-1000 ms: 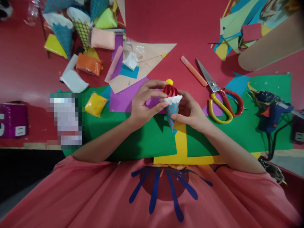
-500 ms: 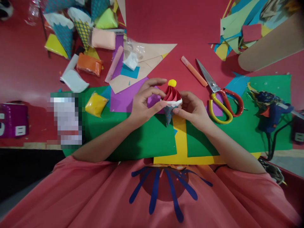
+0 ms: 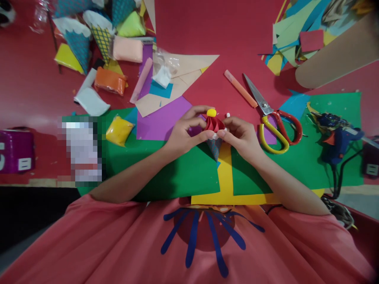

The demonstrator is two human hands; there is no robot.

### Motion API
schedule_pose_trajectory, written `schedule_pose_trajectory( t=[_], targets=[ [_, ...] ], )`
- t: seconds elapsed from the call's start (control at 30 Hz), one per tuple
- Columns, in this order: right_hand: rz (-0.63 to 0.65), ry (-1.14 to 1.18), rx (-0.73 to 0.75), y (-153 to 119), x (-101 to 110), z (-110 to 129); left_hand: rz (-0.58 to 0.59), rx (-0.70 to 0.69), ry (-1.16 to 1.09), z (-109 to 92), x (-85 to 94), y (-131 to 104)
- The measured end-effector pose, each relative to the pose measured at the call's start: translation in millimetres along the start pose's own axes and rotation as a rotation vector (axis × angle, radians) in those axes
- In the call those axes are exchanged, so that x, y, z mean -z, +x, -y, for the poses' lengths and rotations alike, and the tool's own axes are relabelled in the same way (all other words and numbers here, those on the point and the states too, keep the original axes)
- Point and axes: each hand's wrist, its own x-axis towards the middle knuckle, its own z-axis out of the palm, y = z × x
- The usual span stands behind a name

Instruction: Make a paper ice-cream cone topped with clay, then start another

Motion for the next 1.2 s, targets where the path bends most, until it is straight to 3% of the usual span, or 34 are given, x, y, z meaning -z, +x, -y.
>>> schedule_pose_trajectory(
  t=[0.23,0.4,0.57,0.73,0.97,1.2],
  targets=[
    [0.018,-0.026,0.002,-2,-1,0,0.019,0.087,-0.027,-3,-1.3,-1],
    [0.055,-0.008,0.082,-4,4,-1,-0.034,0.209,-0.237,3,0.9,4],
    [0.083,-0.017,0.106,-5,7,2,0.084,0.274,-0.360,-1,2.2,3],
    [0.110,0.022,0.069,-5,6,9,0.106,0.298,-0.410,-3,1.5,4],
    [0.192,0.202,0.020,-5,8,12,0.237,0.471,-0.749,-12,-3.0,7],
    [0.245,0.218,-0.025,-7,8,10,0.238,0.575,-0.739,-10,-7.4,4]
  ],
)
